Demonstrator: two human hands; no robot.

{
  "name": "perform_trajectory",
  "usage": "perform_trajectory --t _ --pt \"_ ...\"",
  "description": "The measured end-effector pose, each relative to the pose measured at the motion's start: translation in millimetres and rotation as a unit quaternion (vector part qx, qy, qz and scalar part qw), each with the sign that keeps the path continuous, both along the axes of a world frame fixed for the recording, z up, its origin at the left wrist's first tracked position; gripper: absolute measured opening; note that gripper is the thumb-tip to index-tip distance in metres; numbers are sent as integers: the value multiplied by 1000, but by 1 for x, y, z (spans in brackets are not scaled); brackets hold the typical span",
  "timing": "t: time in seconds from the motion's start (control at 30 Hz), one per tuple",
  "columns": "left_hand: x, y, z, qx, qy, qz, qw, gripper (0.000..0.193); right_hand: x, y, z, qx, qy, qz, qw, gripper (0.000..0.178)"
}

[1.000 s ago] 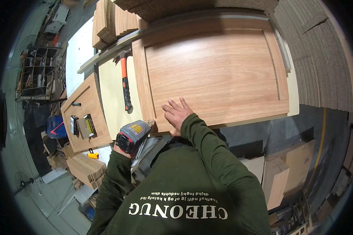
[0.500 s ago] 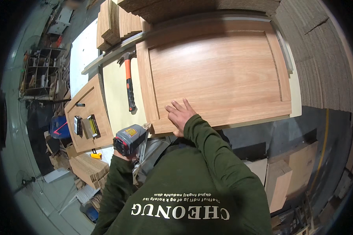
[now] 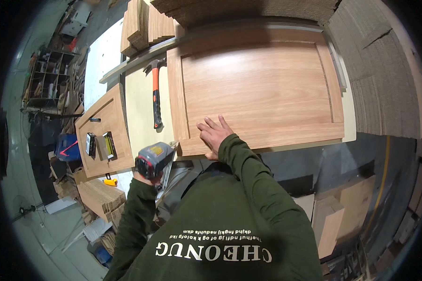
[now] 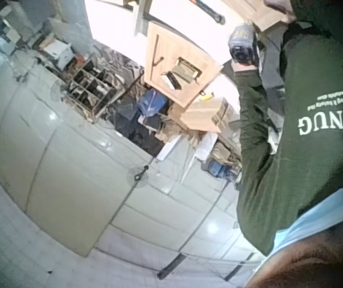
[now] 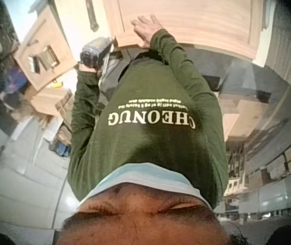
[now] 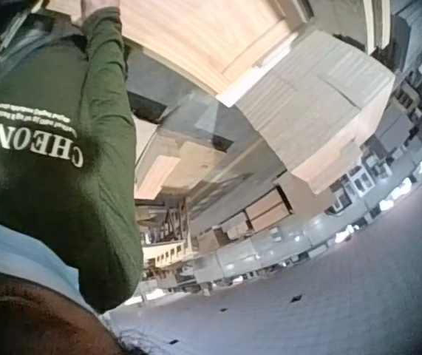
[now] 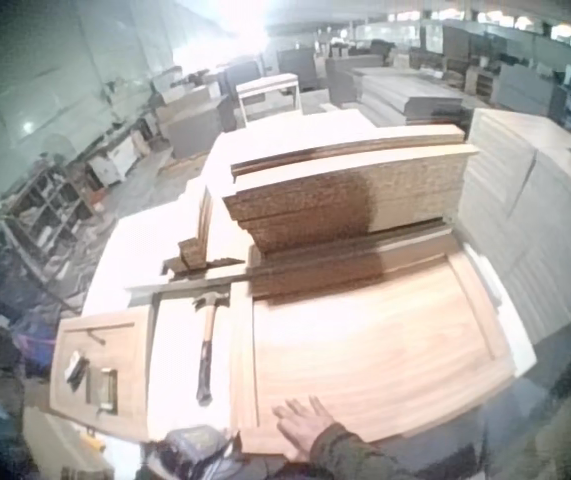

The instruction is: The person is using a pneumatic nail gun and a hammer to assemble wooden panels for furniture.

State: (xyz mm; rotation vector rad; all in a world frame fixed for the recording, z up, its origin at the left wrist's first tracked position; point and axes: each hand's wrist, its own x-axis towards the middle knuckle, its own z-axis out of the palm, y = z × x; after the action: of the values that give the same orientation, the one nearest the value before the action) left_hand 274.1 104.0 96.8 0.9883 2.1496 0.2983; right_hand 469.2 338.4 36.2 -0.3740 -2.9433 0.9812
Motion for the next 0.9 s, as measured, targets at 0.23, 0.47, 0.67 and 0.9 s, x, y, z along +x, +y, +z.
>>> perform_trajectory --t 0.23,0.47,0.67,0.9 --pt "55 -32 27 94 172 -156 968 32 1 0 7 -15 -18 18 1000 55" --pt "88 -65 -14 129 -52 -24 990 30 3 3 11 29 -57 12 998 57" --pt "113 -41 10 171 -266 234 919 27 19 5 -5 41 -7 5 999 62" --pt "142 -144 -55 241 -108 131 956 25 130 63 -4 76 18 -43 996 63"
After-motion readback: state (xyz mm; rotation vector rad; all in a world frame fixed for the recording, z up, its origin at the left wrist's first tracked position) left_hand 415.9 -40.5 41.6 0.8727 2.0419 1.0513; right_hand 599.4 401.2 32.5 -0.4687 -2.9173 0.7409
